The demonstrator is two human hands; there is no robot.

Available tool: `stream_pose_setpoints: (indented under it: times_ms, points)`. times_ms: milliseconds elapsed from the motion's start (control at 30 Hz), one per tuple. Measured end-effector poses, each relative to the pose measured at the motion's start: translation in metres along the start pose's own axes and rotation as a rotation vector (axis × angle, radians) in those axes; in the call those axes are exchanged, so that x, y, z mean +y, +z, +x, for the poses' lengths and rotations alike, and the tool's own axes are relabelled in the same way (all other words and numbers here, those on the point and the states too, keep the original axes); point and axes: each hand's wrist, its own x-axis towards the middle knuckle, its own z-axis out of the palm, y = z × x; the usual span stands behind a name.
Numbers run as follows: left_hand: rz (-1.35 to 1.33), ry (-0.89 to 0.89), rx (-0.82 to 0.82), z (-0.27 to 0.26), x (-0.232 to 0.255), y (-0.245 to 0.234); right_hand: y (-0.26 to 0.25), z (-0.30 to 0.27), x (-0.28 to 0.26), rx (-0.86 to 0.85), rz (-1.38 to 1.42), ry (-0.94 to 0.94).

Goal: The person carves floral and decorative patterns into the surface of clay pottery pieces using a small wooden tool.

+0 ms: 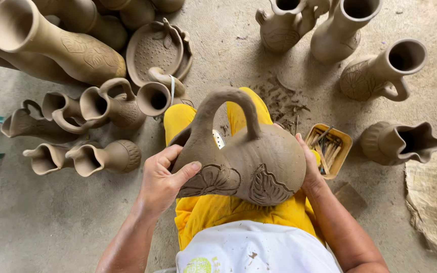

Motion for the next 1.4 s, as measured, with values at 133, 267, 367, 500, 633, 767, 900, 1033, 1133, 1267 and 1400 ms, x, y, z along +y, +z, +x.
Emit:
stream_pose_setpoints:
  times_ms: [133,267,367,500,633,767,900,1033,1133,1267,1400]
  points:
    - [0.201,-0.012,-0.009,0.01,0.007,0.005,-0.001,-0.019,-0.013,0.063,-0.288,-0.102]
    - [0.349,0.206,-0.128,0.01,0.028,0.007,0.0,-0.033,-0.029,-0.083,-0.623,-0.301]
    - [0.46,0.282,-0.239,0.002,0.036,0.009,-0.005,-0.028,-0.018,0.015,-0.534,-0.345]
    - [0.57,0.135,-0.026,-0.017,0.034,0.028,-0.011,-0.03,-0.006,0.043,-0.516,-0.374]
    - [0.482,0.176,-0.053,-0.015,0.054,0.027,-0.002,-0.025,-0.006,0.013,-0.467,-0.409]
    - [0.669,0.361,-0.134,0.014,0.069,0.029,0.001,-0.005,0.005,0.088,-0.283,-0.337]
    - [0.744,0.375,-0.139,0.066,0.068,0.036,-0.008,0.016,0.018,0.124,-0.287,-0.355]
    - [0.743,0.332,-0.148,0.096,0.068,0.035,0.005,0.004,0.015,0.089,-1.019,-0.725]
    - [0.786,0.372,-0.126,0.115,0.072,0.041,0.021,0.0,0.01,0.062,-1.415,-0.994]
    - [0.766,0.317,-0.208,0.118,0.078,0.045,0.023,0.007,0.002,0.1,-1.39,-0.945]
    - [0.986,0.711,-0.06,0.08,0.058,0.032,0.015,0.012,-0.002,0.161,-1.345,-0.903]
